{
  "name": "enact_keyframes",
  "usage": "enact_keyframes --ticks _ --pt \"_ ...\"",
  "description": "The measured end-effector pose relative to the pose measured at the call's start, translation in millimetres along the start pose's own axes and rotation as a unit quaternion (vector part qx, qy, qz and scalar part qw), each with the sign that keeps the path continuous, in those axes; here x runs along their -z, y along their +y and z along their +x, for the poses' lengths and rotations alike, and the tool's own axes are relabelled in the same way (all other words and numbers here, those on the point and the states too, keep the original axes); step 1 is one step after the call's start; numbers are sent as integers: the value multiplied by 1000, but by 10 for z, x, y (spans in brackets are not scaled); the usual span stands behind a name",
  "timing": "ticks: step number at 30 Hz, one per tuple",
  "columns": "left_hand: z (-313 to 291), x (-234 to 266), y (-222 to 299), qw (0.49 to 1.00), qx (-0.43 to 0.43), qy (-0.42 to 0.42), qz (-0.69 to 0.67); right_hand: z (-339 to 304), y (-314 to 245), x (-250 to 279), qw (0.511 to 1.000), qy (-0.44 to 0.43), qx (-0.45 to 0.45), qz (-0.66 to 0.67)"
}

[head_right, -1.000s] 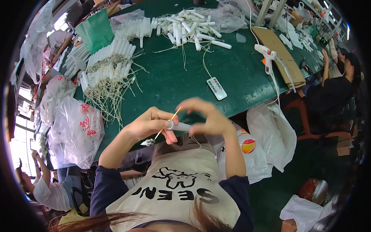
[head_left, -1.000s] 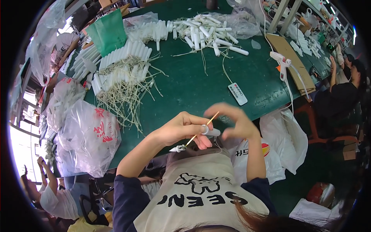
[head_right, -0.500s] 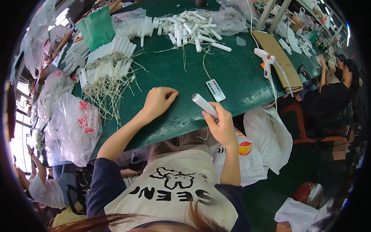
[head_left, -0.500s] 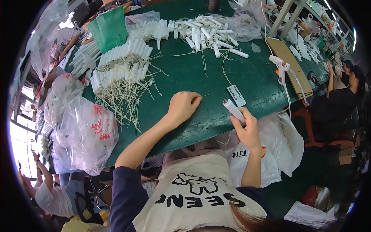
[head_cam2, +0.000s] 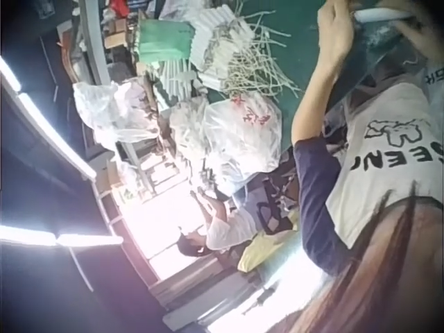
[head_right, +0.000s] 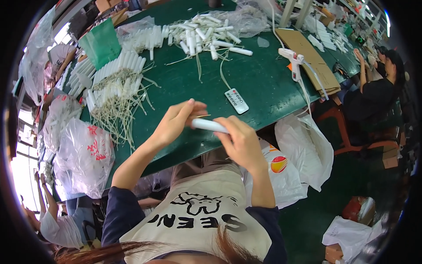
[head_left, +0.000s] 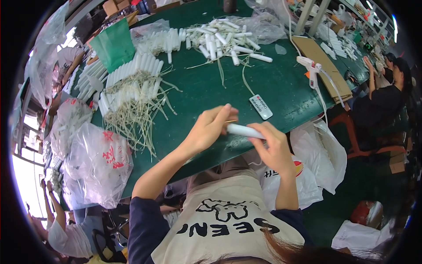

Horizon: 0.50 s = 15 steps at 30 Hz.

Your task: Manually assembling small electronic components by sliding white plastic tubes onto wires with LED lights.

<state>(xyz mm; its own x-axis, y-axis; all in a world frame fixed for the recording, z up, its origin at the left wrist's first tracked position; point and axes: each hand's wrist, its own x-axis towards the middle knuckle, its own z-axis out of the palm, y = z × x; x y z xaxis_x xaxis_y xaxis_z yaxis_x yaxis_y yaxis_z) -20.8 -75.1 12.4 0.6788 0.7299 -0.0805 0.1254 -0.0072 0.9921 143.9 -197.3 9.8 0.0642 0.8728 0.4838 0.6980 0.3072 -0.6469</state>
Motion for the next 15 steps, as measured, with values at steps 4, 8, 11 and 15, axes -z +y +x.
enact_keyframes --ticks 4,8,11,15 --pt "-101 12 89 990 112 -85 -13 81 -128 -81 989 10 100 -108" --pt "-150 41 96 989 107 -84 62 79 -240 -139 976 29 143 -162" --pt "-144 121 -25 984 93 -69 132 81 -206 -110 980 26 139 -138" --pt "-157 252 9 990 110 -27 88 97 -213 -22 987 30 92 -132"
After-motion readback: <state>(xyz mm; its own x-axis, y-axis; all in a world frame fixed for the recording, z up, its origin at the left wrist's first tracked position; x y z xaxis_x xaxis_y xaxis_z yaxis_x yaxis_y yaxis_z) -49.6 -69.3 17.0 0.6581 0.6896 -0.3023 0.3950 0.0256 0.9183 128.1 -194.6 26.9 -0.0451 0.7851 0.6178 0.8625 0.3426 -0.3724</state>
